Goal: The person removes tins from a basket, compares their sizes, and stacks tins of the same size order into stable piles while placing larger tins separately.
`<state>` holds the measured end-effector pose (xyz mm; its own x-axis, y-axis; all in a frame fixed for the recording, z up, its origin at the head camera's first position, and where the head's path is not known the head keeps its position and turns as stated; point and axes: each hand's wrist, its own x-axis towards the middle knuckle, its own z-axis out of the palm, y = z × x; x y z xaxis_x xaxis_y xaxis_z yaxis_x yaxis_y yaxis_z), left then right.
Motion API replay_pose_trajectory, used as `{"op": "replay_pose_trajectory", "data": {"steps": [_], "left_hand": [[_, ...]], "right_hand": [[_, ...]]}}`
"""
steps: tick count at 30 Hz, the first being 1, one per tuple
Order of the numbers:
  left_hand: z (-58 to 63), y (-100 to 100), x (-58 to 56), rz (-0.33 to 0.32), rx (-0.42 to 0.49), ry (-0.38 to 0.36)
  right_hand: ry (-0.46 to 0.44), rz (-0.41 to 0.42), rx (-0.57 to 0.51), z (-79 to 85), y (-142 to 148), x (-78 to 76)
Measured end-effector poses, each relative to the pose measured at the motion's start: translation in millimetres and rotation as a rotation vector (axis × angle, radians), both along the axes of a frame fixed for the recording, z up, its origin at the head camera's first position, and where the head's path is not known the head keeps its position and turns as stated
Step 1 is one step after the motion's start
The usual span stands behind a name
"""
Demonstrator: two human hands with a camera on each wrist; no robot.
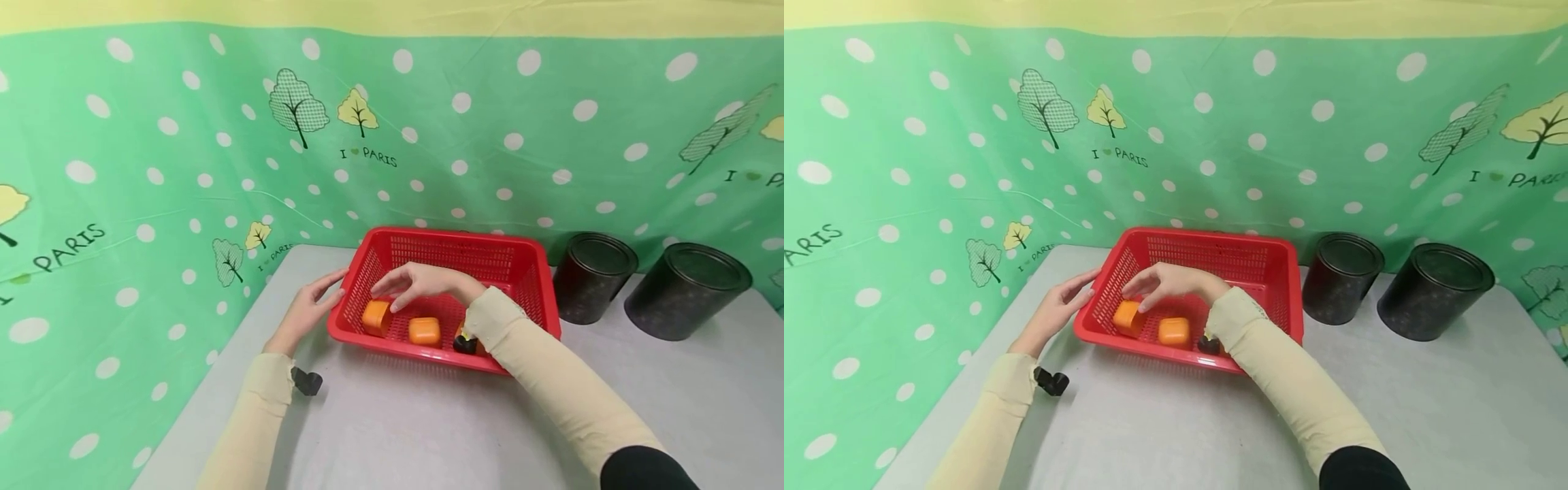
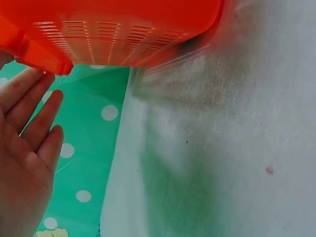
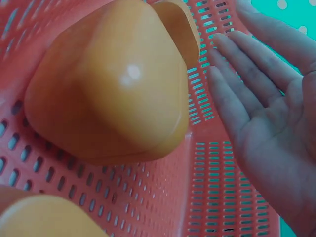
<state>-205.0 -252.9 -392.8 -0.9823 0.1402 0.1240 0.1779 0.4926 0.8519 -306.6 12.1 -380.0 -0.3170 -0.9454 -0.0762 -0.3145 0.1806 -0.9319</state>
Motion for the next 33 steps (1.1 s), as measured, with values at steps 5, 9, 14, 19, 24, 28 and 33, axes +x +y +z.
{"op": "replay_pose_trajectory", "data": {"steps": [5, 9, 14, 19, 24, 28, 33], "left_hand": [[13.2, 5.7, 8.2, -0.004, -0.009, -0.006], [13.2, 5.5, 8.6, -0.009, 0.008, -0.004], [12.9, 5.1, 8.5, -0.010, 0.011, -0.002], [16.0, 6.9, 9.4, -0.005, -0.001, -0.007], [8.0, 3.6, 3.1, 0.003, 0.000, -0.006], [-8.0, -3.9, -6.4, 0.002, 0.012, 0.014], [-17.6, -8.4, -10.2, -0.006, 0.011, 0.035]], "right_hand": [[-0.020, 0.042, 0.054, -1.9, 0.2, -0.4], [0.005, 0.049, 0.080, -2.6, 0.6, -0.5], [0.051, 0.044, 0.107, -2.6, 0.6, -0.2], [0.107, 0.055, 0.118, -1.0, -0.8, 0.2], [0.146, 0.079, 0.170, -1.6, -1.5, 0.1], [0.143, 0.084, 0.202, -2.8, -1.3, 0.1], [0.061, 0.070, 0.217, -6.7, -2.0, -0.7]]}}
